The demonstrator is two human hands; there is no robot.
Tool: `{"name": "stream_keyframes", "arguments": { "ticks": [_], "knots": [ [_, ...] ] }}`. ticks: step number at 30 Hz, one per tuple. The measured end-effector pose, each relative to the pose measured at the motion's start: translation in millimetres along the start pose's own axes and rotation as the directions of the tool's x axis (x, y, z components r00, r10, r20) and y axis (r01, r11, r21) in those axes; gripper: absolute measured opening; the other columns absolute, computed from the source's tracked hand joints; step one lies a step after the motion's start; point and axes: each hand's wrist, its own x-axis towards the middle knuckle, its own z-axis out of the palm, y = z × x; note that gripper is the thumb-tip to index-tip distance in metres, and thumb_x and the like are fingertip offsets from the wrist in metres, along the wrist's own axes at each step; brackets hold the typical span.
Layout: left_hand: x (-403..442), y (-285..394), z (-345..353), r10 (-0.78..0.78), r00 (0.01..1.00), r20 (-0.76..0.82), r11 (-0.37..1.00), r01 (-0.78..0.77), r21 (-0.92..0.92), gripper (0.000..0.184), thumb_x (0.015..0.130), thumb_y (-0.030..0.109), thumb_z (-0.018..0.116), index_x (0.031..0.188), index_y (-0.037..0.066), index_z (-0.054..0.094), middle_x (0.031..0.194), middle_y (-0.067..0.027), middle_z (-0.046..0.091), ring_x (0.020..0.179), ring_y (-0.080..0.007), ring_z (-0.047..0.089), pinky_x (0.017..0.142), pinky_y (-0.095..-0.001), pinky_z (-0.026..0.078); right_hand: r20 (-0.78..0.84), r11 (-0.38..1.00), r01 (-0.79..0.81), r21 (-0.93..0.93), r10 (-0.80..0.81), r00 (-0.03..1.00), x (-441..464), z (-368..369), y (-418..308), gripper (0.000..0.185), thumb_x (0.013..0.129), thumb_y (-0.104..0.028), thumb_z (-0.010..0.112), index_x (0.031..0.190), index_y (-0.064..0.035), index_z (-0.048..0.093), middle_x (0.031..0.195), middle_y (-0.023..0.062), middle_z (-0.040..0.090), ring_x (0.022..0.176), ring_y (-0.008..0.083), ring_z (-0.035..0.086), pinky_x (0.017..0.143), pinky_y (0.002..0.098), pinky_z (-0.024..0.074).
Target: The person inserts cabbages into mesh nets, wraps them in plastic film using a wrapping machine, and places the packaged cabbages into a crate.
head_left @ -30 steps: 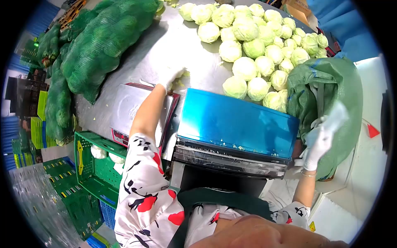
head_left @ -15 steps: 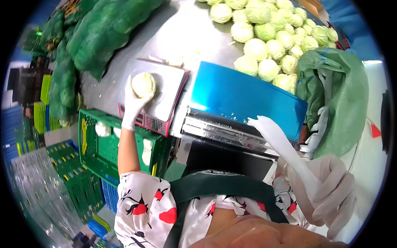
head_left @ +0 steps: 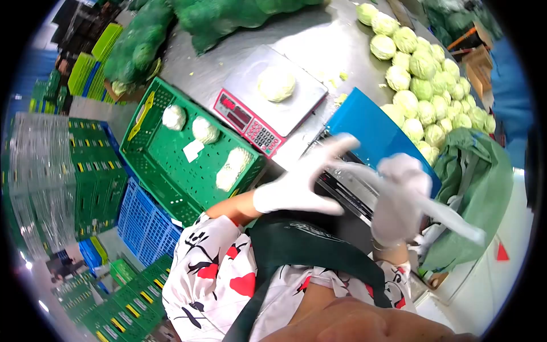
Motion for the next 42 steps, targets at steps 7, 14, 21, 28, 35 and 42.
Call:
{"name": "stream_keyframes", "arguments": {
  "ticks": [7, 14, 21, 28, 35, 42],
  "knots": [
    [-27.3, -12.8, 12.0, -0.155, 0.968, 0.195, 0.983, 0.171, -0.068, 0.025, 0.088, 0.021, 0.071, 0.105, 0.002, 0.069, 0.076, -0.0114, 0.066, 0.068, -0.0165, 0.065, 0.065, -0.0292, 0.051, -0.387, 0.909, -0.236, -0.342, 0.092, 0.917, 1.3, -27.2, 16.5, 0.045, 0.097, -0.009, 0.06, 0.139, 0.0037, 0.047, 0.105, 0.0067, 0.063, 0.079, 0.0116, 0.06, 0.076, 0.0269, 0.0495],
    [-37.7, 8.6, -20.8, -0.279, 0.935, 0.22, 0.944, 0.309, -0.117, 0.021, 0.085, 0.018, 0.075, 0.095, 0.0, 0.072, 0.071, -0.0067, 0.066, 0.066, -0.0066, 0.057, 0.061, -0.0266, 0.047, -0.43, 0.915, -0.314, -0.253, 0.184, 0.884, -13.5, -51.3, 42.7, 0.028, 0.094, -0.005, 0.064, 0.12, 0.0054, 0.061, 0.105, 0.0089, 0.065, 0.091, 0.0161, 0.063, 0.086, 0.0296, 0.0505],
    [-41.3, -34.1, -44.5, -0.3, 0.897, 0.324, 0.859, 0.402, -0.317, 0.024, 0.089, 0.017, 0.068, 0.095, -0.006, 0.072, 0.078, -0.0026, 0.069, 0.072, -0.0051, 0.059, 0.064, -0.0232, 0.047, -0.45, 0.851, -0.472, -0.231, 0.336, 0.827, -21.1, -97.3, 45.0, 0.031, 0.097, -0.018, 0.062, 0.12, 0.0035, 0.063, 0.105, 0.0031, 0.065, 0.094, 0.0106, 0.062, 0.085, 0.0241, 0.0469],
    [89.3, -88.8, -8.7, -0.329, 0.939, 0.105, 0.916, 0.344, -0.208, 0.044, 0.098, 0.018, 0.059, 0.135, -0.003, 0.052, 0.106, -0.007, 0.066, 0.101, -0.0137, 0.062, 0.093, -0.0266, 0.048, -0.249, 0.69, -0.416, 0.592, 0.647, 0.72, -44.5, -170.2, 31.6, 0.014, 0.104, -0.021, 0.05, 0.094, -0.0115, 0.052, 0.075, -0.006, 0.043, 0.065, 0.0051, 0.043, 0.056, 0.019, 0.039],
    [304.5, -193.6, 91.6, 0.14, 0.984, 0.112, 0.786, -0.18, 0.591, 0.094, 0.073, 0.027, 0.081, 0.148, -0.001, 0.031, 0.127, -0.0278, 0.053, 0.117, -0.0418, 0.054, 0.099, -0.0452, 0.046, 0.018, 0.768, -0.61, 0.194, 0.619, 0.785, -49.2, -170.4, 1.1, 0.02, 0.094, -0.019, 0.063, 0.104, -0.0041, 0.053, 0.086, -0.002, 0.055, 0.078, 0.0049, 0.05, 0.066, 0.0212, 0.0439],
    [480.4, -244.1, 201.7, 0.117, 0.965, 0.234, 0.52, -0.261, 0.813, 0.128, 0.058, 0.038, 0.09, 0.154, 0.001, 0.013, 0.152, -0.0271, 0.029, 0.131, -0.0475, 0.042, 0.107, -0.0486, 0.04, 0.07, 0.847, -0.505, -0.168, 0.521, 0.851, -56.5, -194.1, 2.3, 0.012, 0.084, -0.01, 0.076, 0.094, -0.0074, 0.07, 0.1, 0.0031, 0.066, 0.091, 0.0125, 0.062, 0.082, 0.0271, 0.0497]
  ]
}}
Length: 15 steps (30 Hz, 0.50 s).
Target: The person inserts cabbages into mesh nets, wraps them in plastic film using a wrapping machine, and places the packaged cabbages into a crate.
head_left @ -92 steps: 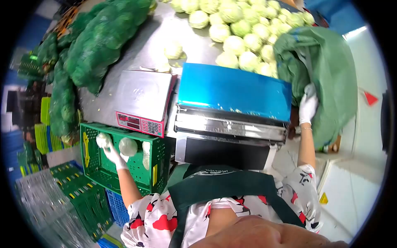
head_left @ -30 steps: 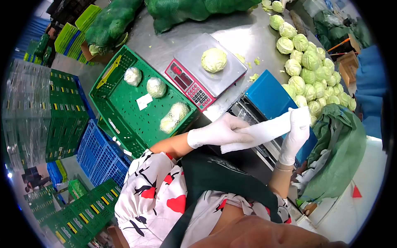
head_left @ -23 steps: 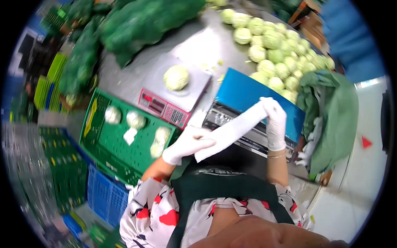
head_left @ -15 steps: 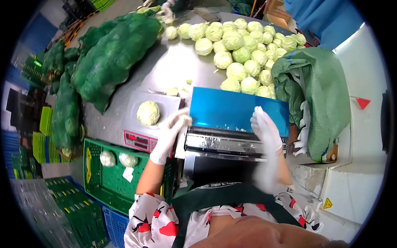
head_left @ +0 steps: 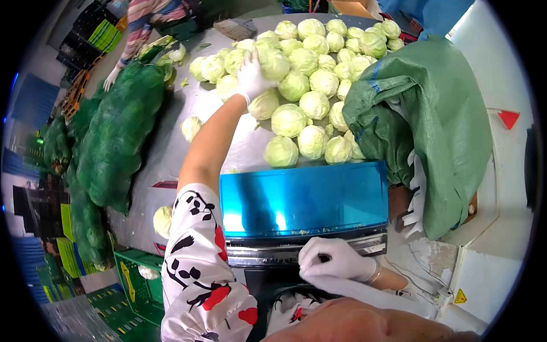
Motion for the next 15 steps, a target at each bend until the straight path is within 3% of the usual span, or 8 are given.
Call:
{"name": "stream_keyframes", "arguments": {
  "ticks": [3, 4, 7, 8, 11, 12, 15],
  "knots": [
    [35.3, 15.6, 8.4, -0.077, 0.99, 0.116, 0.99, 0.062, 0.127, 0.133, 0.055, 0.041, 0.092, 0.154, 0.002, 0.013, 0.155, -0.0266, 0.025, 0.134, -0.0477, 0.04, 0.106, -0.0484, 0.043, -0.1, 0.956, 0.157, -0.247, -0.186, 0.977, -0.3, -2.5, 6.1, 0.01, 0.082, -0.01, 0.078, 0.09, -0.0127, 0.072, 0.1, 0.0012, 0.065, 0.096, 0.0192, 0.063, 0.092, 0.033, 0.0471],
    [42.3, 17.1, 12.9, -0.108, 0.981, 0.162, 0.982, 0.081, 0.169, 0.134, 0.054, 0.042, 0.092, 0.155, 0.003, 0.013, 0.156, -0.0264, 0.024, 0.135, -0.0476, 0.039, 0.105, -0.0484, 0.044, -0.119, 0.935, 0.234, -0.266, -0.273, 0.955, 0.0, -3.3, 11.6, 0.013, 0.083, -0.009, 0.077, 0.092, -0.011, 0.07, 0.099, 0.0017, 0.066, 0.093, 0.0209, 0.063, 0.095, 0.0369, 0.0457],
    [52.4, 8.3, 33.2, -0.095, 0.965, 0.245, 0.984, 0.053, 0.173, 0.135, 0.053, 0.043, 0.093, 0.155, 0.005, 0.014, 0.154, -0.0262, 0.028, 0.133, -0.0476, 0.042, 0.101, -0.0486, 0.048, -0.088, 0.941, 0.263, -0.213, -0.286, 0.954, -0.2, -15.9, 21.7, 0.016, 0.085, -0.005, 0.074, 0.099, -0.0088, 0.066, 0.096, 0.0032, 0.066, 0.09, 0.023, 0.062, 0.092, 0.0395, 0.047],
    [51.1, 6.4, 40.5, -0.087, 0.978, 0.19, 0.985, 0.056, 0.166, 0.128, 0.053, 0.041, 0.093, 0.153, 0.006, 0.021, 0.151, -0.0266, 0.032, 0.129, -0.0469, 0.045, 0.098, -0.0486, 0.05, -0.114, 0.944, 0.268, -0.191, -0.293, 0.949, 2.5, -18.1, 21.1, 0.019, 0.087, -0.003, 0.07, 0.104, -0.0062, 0.061, 0.094, 0.0048, 0.066, 0.089, 0.0219, 0.063, 0.088, 0.0381, 0.0493],
    [34.9, 1.2, 41.4, -0.036, 0.995, 0.091, 0.995, 0.028, 0.091, 0.12, 0.052, 0.037, 0.093, 0.149, 0.005, 0.029, 0.148, -0.0266, 0.036, 0.125, -0.0461, 0.048, 0.097, -0.049, 0.05, -0.095, 0.997, -0.069, 0.017, 0.071, 0.993, -7.1, -18.0, 21.0, 0.022, 0.088, -0.003, 0.068, 0.109, -0.0058, 0.061, 0.094, 0.006, 0.066, 0.09, 0.0204, 0.064, 0.084, 0.0342, 0.0509],
    [23.6, 4.7, 36.5, -0.062, 0.997, 0.035, 0.998, 0.061, 0.028, 0.113, 0.053, 0.035, 0.093, 0.144, 0.003, 0.035, 0.145, -0.0268, 0.037, 0.124, -0.0434, 0.048, 0.098, -0.0484, 0.05, -0.105, 0.994, -0.097, 0.048, 0.101, 0.989, -5.1, -17.3, 18.8, 0.023, 0.09, -0.004, 0.066, 0.112, -0.0055, 0.063, 0.097, 0.0069, 0.066, 0.091, 0.019, 0.064, 0.082, 0.0302, 0.0508],
    [0.4, -10.8, 52.2, -0.218, 0.968, -0.126, 0.927, 0.166, -0.336, 0.113, 0.053, 0.035, 0.093, 0.143, 0.0, 0.035, 0.144, -0.0254, 0.038, 0.126, -0.039, 0.047, 0.097, -0.0482, 0.05, -0.103, 0.995, 0.028, -0.096, -0.038, 0.994, -1.3, -21.0, 17.7, 0.024, 0.092, -0.004, 0.063, 0.115, -0.0067, 0.065, 0.1, 0.0079, 0.066, 0.091, 0.0198, 0.064, 0.082, 0.0302, 0.0505]
  ]
}}
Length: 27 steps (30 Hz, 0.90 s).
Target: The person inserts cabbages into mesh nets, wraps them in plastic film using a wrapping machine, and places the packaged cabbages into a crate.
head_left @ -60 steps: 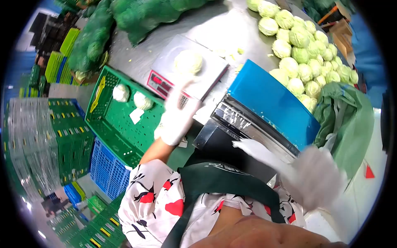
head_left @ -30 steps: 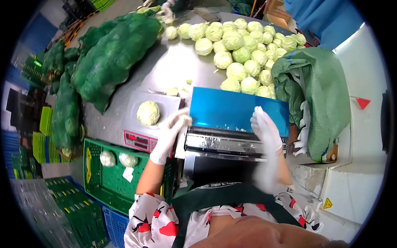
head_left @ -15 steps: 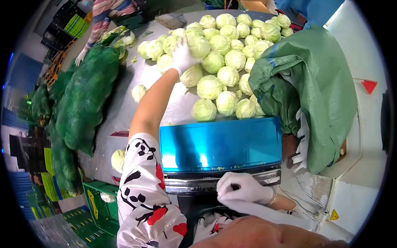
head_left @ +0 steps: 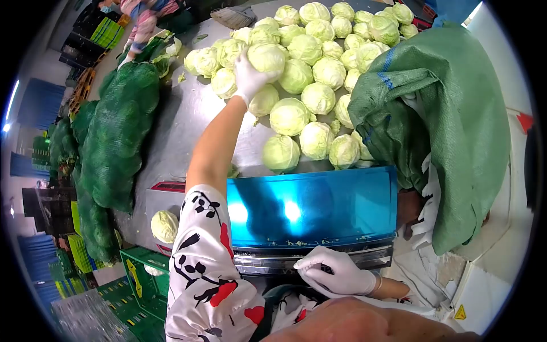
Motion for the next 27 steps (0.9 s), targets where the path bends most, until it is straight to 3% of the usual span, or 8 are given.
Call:
{"name": "stream_keyframes", "arguments": {
  "ticks": [2, 4, 6, 11, 18, 21, 25, 27],
  "knots": [
    [-13.1, -21.3, -0.6, -0.181, 0.973, 0.145, 0.821, 0.231, -0.523, 0.104, 0.059, 0.031, 0.092, 0.141, -0.002, 0.037, 0.138, -0.0213, 0.048, 0.124, -0.032, 0.052, 0.099, -0.0439, 0.05, -0.051, 1.0, -0.005, -0.021, 0.004, 0.999, -2.1, -1.3, -3.1, 0.022, 0.092, -0.003, 0.062, 0.112, -0.0063, 0.067, 0.1, 0.0073, 0.066, 0.088, 0.0181, 0.063, 0.08, 0.029, 0.0497],
    [-51.4, 3.9, -48.1, -0.301, 0.852, 0.429, 0.459, 0.523, -0.718, 0.101, 0.062, 0.028, 0.092, 0.142, -0.002, 0.036, 0.134, -0.0188, 0.053, 0.122, -0.0298, 0.055, 0.1, -0.0414, 0.05, -0.086, 0.999, -0.008, -0.036, 0.005, 0.996, -4.3, -2.0, -5.6, 0.02, 0.092, -0.002, 0.061, 0.11, -0.0059, 0.069, 0.1, 0.0067, 0.065, 0.086, 0.0164, 0.062, 0.078, 0.0279, 0.0488],
    [-100.9, 30.1, -92.7, -0.209, 0.879, 0.428, 0.437, 0.475, -0.763, 0.1, 0.064, 0.023, 0.092, 0.143, -0.001, 0.036, 0.127, -0.0161, 0.059, 0.118, -0.0278, 0.058, 0.102, -0.0384, 0.049, -0.078, 0.999, -0.034, 0.011, 0.034, 0.996, -9.9, -1.0, -2.5, 0.02, 0.091, -0.001, 0.062, 0.108, -0.0065, 0.07, 0.1, 0.0053, 0.065, 0.081, 0.0134, 0.06, 0.074, 0.0258, 0.0474],
    [-244.6, 91.5, -178.4, 0.039, 0.932, 0.361, 0.847, 0.161, -0.507, 0.118, 0.054, 0.036, 0.096, 0.147, 0.002, 0.032, 0.139, -0.0183, 0.046, 0.13, -0.0328, 0.046, 0.111, -0.0448, 0.039, -0.054, 0.99, 0.111, -0.082, -0.116, 0.992, -8.6, 20.8, -10.0, 0.029, 0.08, 0.003, 0.071, 0.106, -0.0075, 0.07, 0.089, 0.0037, 0.064, 0.076, 0.0128, 0.06, 0.07, 0.0271, 0.0493],
    [-348.9, 156.2, -210.4, -0.074, 0.898, 0.434, 0.975, 0.157, -0.159, 0.112, 0.062, 0.037, 0.089, 0.149, 0.001, 0.027, 0.149, -0.0274, 0.029, 0.141, -0.0438, 0.029, 0.118, -0.0501, 0.023, -0.423, 0.877, 0.132, -0.462, -0.349, 0.836, -1.6, 52.4, -23.7, 0.032, 0.081, 0.007, 0.066, 0.112, -0.0027, 0.063, 0.089, 0.0098, 0.06, 0.074, 0.0164, 0.061, 0.069, 0.0267, 0.0503],
    [-359.8, 161.7, -244.2, 0.148, 0.922, 0.358, 0.932, -0.008, -0.363, 0.115, 0.067, 0.038, 0.087, 0.153, 0.0, 0.021, 0.157, -0.0262, 0.019, 0.149, -0.0401, 0.015, 0.12, -0.0462, 0.015, -0.48, 0.857, 0.155, -0.492, -0.415, 0.773, -5.9, 62.5, -23.4, 0.037, 0.083, 0.007, 0.065, 0.118, -0.001, 0.06, 0.095, 0.0103, 0.058, 0.077, 0.016, 0.059, 0.071, 0.0271, 0.0497],
    [-387.2, 194.1, -254.9, 0.226, 0.894, 0.387, 0.655, 0.155, -0.74, 0.064, 0.078, 0.016, 0.078, 0.136, 0.008, 0.052, 0.146, -0.0113, 0.048, 0.146, -0.0305, 0.029, 0.12, -0.0483, 0.013, -0.407, 0.786, 0.217, -0.578, -0.509, 0.758, -12.0, 85.2, -23.6, 0.045, 0.084, 0.007, 0.063, 0.128, 0.001, 0.055, 0.104, 0.0089, 0.055, 0.089, 0.0137, 0.058, 0.078, 0.0255, 0.0485],
    [-398.7, 187.5, -250.6, 0.167, 0.915, 0.368, 0.511, 0.239, -0.826, 0.035, 0.083, 0.007, 0.074, 0.114, 0.007, 0.058, 0.133, -0.0076, 0.056, 0.135, -0.0246, 0.043, 0.117, -0.0425, 0.024, -0.509, 0.952, 0.178, -0.248, -0.284, 0.813, -18.1, 91.6, -33.5, 0.045, 0.086, 0.007, 0.059, 0.131, 0.0017, 0.052, 0.104, 0.0063, 0.054, 0.089, 0.0123, 0.056, 0.079, 0.0248, 0.0486]
  ]
}}
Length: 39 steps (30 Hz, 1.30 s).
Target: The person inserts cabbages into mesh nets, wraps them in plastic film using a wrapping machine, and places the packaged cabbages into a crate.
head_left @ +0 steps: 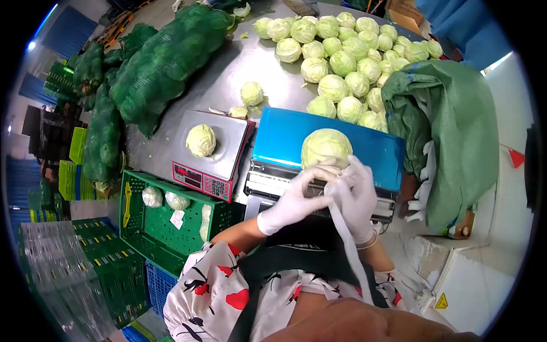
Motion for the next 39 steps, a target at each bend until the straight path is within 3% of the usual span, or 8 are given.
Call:
{"name": "stream_keyframes", "arguments": {
  "ticks": [13, 14, 16, 19, 21, 30, 33, 39],
  "knots": [
    [-39.9, -0.3, 5.7, -0.133, 0.99, 0.052, 0.619, 0.124, -0.775, 0.008, 0.099, 0.013, 0.059, 0.105, 0.008, 0.056, 0.105, -0.0031, 0.062, 0.101, -0.0123, 0.061, 0.089, -0.0298, 0.05, 0.17, 0.705, -0.421, 0.571, 0.4, 0.901, -31.7, -21.5, -24.0, 0.046, 0.092, 0.007, 0.051, 0.138, 0.0041, 0.048, 0.105, 0.0036, 0.056, 0.095, 0.0088, 0.055, 0.086, 0.0207, 0.0455],
    [-42.9, 6.0, 5.2, -0.256, 0.967, -0.005, 0.613, 0.158, -0.774, 0.009, 0.1, 0.016, 0.057, 0.104, 0.008, 0.054, 0.091, -0.001, 0.059, 0.082, -0.0109, 0.057, 0.074, -0.0273, 0.05, 0.214, 0.988, 0.057, -0.144, -0.025, 0.976, -34.3, -30.8, -19.9, 0.042, 0.091, 0.002, 0.054, 0.133, 0.0045, 0.053, 0.122, 0.0091, 0.059, 0.101, 0.0141, 0.057, 0.091, 0.024, 0.0467],
    [-42.0, 38.8, 1.5, -0.458, 0.889, -0.013, 0.565, 0.279, -0.777, 0.012, 0.102, 0.021, 0.055, 0.102, 0.008, 0.052, 0.072, 0.0031, 0.054, 0.05, -0.0094, 0.049, 0.045, -0.023, 0.043, 0.351, 0.952, -0.262, 0.162, 0.192, 0.916, -47.1, -35.8, -22.2, 0.035, 0.089, -0.008, 0.062, 0.123, 0.0038, 0.061, 0.124, 0.0129, 0.063, 0.101, 0.0197, 0.063, 0.09, 0.0307, 0.0496],
    [-41.0, 38.2, -11.2, -0.487, 0.868, 0.099, 0.504, 0.371, -0.78, 0.016, 0.102, 0.025, 0.054, 0.104, 0.009, 0.056, 0.072, 0.0042, 0.054, 0.054, -0.0077, 0.052, 0.045, -0.0211, 0.042, 0.802, 0.945, 0.324, -0.05, -0.155, 0.577, -57.3, -32.3, 7.4, 0.03, 0.089, -0.017, 0.063, 0.112, 0.0025, 0.066, 0.107, 0.0112, 0.069, 0.095, 0.0218, 0.065, 0.087, 0.0323, 0.0504],
    [-61.3, 14.5, -17.0, -0.298, 0.873, 0.386, 0.845, 0.43, -0.319, 0.022, 0.102, 0.019, 0.053, 0.114, 0.003, 0.062, 0.095, -0.0012, 0.064, 0.088, -0.0079, 0.061, 0.075, -0.0251, 0.05, 0.846, 0.803, -0.589, 0.086, 0.254, 0.469, -62.1, -39.6, 2.8, 0.025, 0.088, -0.016, 0.063, 0.103, 0.0033, 0.069, 0.106, 0.0142, 0.069, 0.095, 0.0255, 0.065, 0.085, 0.0351, 0.0503],
    [-74.7, 22.3, -13.7, -0.264, 0.964, 0.038, 0.897, 0.26, -0.356, 0.057, 0.107, 0.043, 0.032, 0.127, -0.001, 0.061, 0.115, -0.0136, 0.068, 0.107, -0.0191, 0.063, 0.099, -0.0337, 0.045, 0.352, 0.395, -0.448, 0.802, 0.294, 0.889, -70.5, -46.6, 31.2, 0.043, 0.105, -0.025, 0.039, 0.132, 0.0062, 0.051, 0.124, 0.0169, 0.061, 0.111, 0.0269, 0.062, 0.099, 0.0399, 0.0474],
    [-82.2, 20.4, -25.8, -0.35, 0.914, 0.203, 0.543, 0.375, -0.751, 0.055, 0.107, 0.038, 0.036, 0.143, -0.003, 0.044, 0.116, -0.0121, 0.066, 0.097, -0.0164, 0.063, 0.093, -0.0331, 0.047, 0.363, 0.626, -0.521, 0.58, 0.374, 0.853, -82.8, -63.3, 19.6, 0.029, 0.1, -0.02, 0.054, 0.115, 0.002, 0.063, 0.108, 0.0089, 0.068, 0.101, 0.0166, 0.064, 0.092, 0.0319, 0.05],
    [-32.0, -18.6, -46.2, -0.321, 0.876, -0.359, 0.922, 0.376, 0.094, 0.038, 0.094, 0.016, 0.064, 0.127, -0.001, 0.062, 0.098, -0.0072, 0.072, 0.085, -0.0087, 0.064, 0.077, -0.0251, 0.052, -0.218, 0.896, -0.294, -0.332, 0.23, 0.948, -18.5, -56.8, 60.2, 0.025, 0.088, -0.022, 0.076, 0.083, -0.0021, 0.061, 0.07, -0.0033, 0.058, 0.064, 0.0031, 0.047, 0.059, 0.0211, 0.0403]
  ]
}}
